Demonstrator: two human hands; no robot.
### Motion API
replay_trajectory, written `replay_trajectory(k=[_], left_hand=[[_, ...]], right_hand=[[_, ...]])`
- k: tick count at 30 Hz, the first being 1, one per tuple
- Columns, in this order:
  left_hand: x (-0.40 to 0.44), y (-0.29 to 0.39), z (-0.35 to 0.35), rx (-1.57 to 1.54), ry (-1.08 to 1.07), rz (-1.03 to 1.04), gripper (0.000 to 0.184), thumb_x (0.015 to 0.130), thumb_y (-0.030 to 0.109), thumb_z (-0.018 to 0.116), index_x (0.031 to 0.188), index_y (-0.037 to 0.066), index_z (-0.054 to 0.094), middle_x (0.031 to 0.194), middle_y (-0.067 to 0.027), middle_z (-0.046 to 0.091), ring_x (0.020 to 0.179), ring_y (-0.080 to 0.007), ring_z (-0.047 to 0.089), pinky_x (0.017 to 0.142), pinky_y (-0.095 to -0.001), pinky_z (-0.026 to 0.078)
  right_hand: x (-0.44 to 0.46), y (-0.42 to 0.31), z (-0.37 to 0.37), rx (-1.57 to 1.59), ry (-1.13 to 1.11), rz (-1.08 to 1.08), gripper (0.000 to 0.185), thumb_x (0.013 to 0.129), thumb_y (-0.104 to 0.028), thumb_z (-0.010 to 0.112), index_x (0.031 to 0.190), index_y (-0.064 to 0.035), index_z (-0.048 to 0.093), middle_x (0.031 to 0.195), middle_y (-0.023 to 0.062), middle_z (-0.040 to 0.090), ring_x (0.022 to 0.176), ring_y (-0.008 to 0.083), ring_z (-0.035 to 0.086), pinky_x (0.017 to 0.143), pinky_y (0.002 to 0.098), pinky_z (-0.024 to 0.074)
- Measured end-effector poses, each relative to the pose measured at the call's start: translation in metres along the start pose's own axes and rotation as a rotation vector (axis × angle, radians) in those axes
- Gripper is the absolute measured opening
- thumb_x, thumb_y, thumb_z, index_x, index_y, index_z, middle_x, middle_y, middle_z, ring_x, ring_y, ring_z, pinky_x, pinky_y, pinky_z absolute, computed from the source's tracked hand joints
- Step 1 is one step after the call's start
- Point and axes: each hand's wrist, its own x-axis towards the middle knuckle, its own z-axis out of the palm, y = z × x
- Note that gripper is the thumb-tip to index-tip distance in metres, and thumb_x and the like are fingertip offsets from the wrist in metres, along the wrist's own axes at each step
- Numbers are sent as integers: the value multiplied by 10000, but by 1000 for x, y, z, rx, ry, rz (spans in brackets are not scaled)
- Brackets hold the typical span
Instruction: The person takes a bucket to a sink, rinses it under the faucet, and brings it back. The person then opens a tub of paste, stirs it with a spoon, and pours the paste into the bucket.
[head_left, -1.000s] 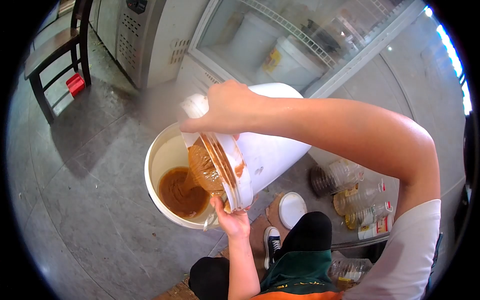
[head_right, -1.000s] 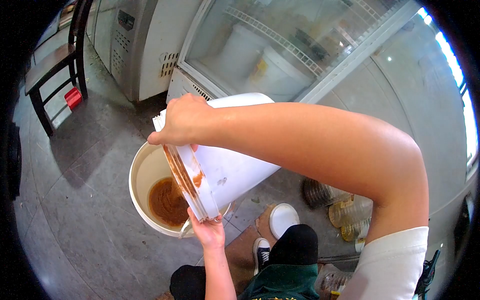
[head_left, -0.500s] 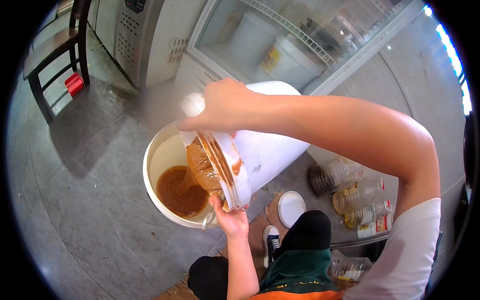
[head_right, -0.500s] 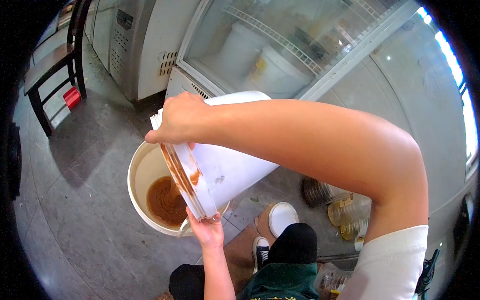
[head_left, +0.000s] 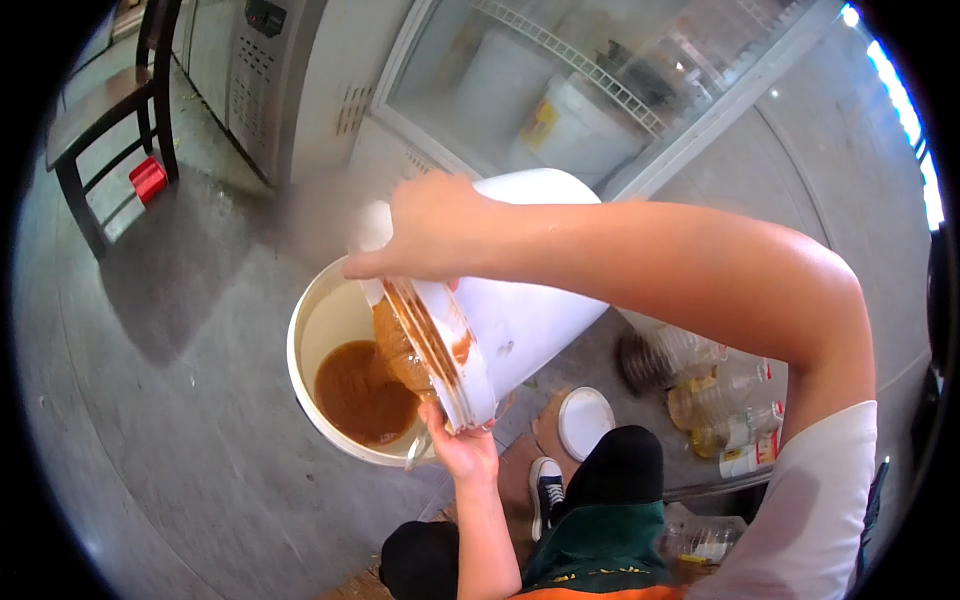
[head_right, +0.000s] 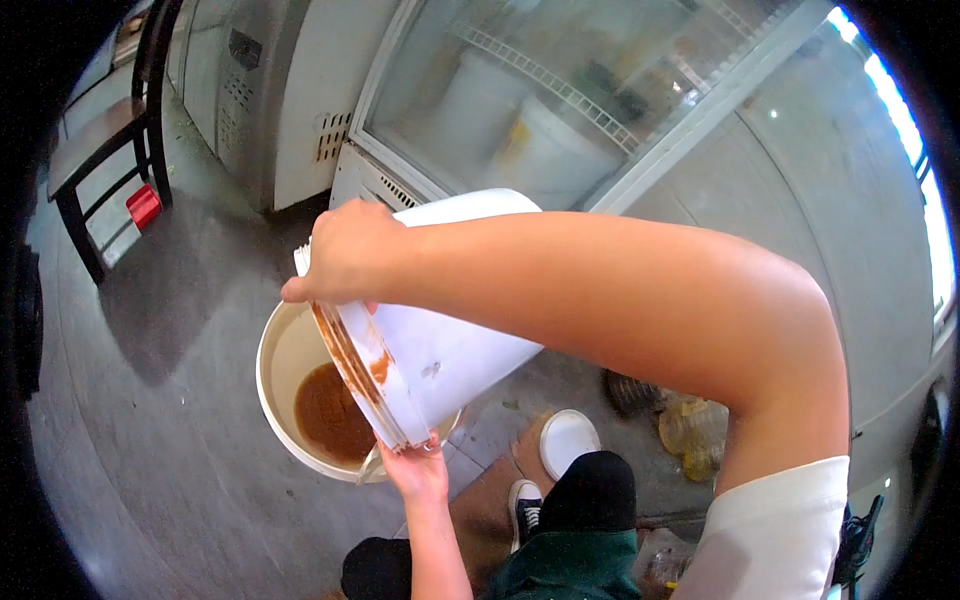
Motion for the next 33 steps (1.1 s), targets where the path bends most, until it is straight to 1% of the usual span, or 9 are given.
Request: replay_trajectory(k=[1, 2, 6, 11, 15, 19, 22, 27, 33], left_hand=[[1, 1, -2, 15, -17, 3, 282, 877, 278, 351, 1038, 87, 482, 927, -27, 570, 686, -129, 573, 475, -249, 478], [4, 2, -4, 45, 12, -23, 144, 884, 307, 331, 929, 177, 376, 915, -18, 538, 675, -143, 547, 425, -257, 427], [2, 7, -9, 69, 46, -44, 158, 879, 316, 339, 929, 175, 391, 923, -19, 537, 700, -143, 548, 431, -262, 428], [-2, 7, -13, 7, 81, -84, 284, 869, 334, 346, 1062, 151, 446, 945, -4, 543, 744, -139, 543, 466, -283, 444], [-8, 11, -2, -18, 151, -34, 241, 849, 238, 399, 966, 58, 508, 871, -48, 556, 643, -135, 507, 501, -237, 425], [-9, 12, 11, 45, 252, -15, 219, 837, 232, 426, 954, 62, 502, 862, -34, 537, 641, -126, 474, 494, -234, 399], [-9, 13, 13, -6, 217, -41, 206, 840, 218, 427, 975, 75, 488, 887, -25, 528, 654, -122, 463, 504, -233, 391], [-6, 11, 3, -12, 173, -31, 222, 840, 234, 429, 982, 71, 480, 890, -24, 516, 651, -116, 447, 502, -221, 381], [-6, 11, 5, 29, 159, -36, 237, 846, 244, 422, 1001, 73, 475, 907, -19, 520, 673, -108, 455, 507, -199, 376]], right_hand=[[-1, -1, -1, 6, 8, 6, 555, 644, -536, 546, 651, 13, 629, 562, 132, 587, 501, 205, 597, 521, 285, 491], [-2, -2, 0, 48, -4, 8, 539, 652, -524, 546, 653, 8, 628, 562, 134, 587, 503, 209, 597, 523, 288, 492], [-8, -3, 0, 135, -11, -1, 486, 672, -492, 546, 700, -14, 630, 573, 134, 587, 499, 225, 592, 521, 297, 493], [-7, 1, 9, 44, 109, -61, 391, 671, -446, 565, 774, -76, 635, 634, 113, 598, 593, 238, 598, 567, 326, 484], [-6, -7, 9, -12, 96, -65, 307, 676, -389, 576, 798, -114, 639, 683, 106, 599, 684, 260, 591, 608, 357, 469], [-1, -4, 8, 80, 86, -137, 290, 680, -363, 579, 804, -108, 639, 680, 117, 597, 670, 267, 594, 603, 355, 474], [1, -4, 9, 79, 167, -165, 282, 677, -343, 587, 806, -97, 638, 679, 120, 597, 677, 271, 597, 605, 351, 478], [1, -3, 8, 75, 145, -143, 333, 670, -328, 594, 793, -21, 624, 681, 131, 600, 657, 288, 600, 595, 361, 485], [6, -2, 10, 78, 159, -146, 319, 667, -317, 588, 734, -7, 626, 648, 142, 593, 634, 297, 597, 572, 373, 482]])
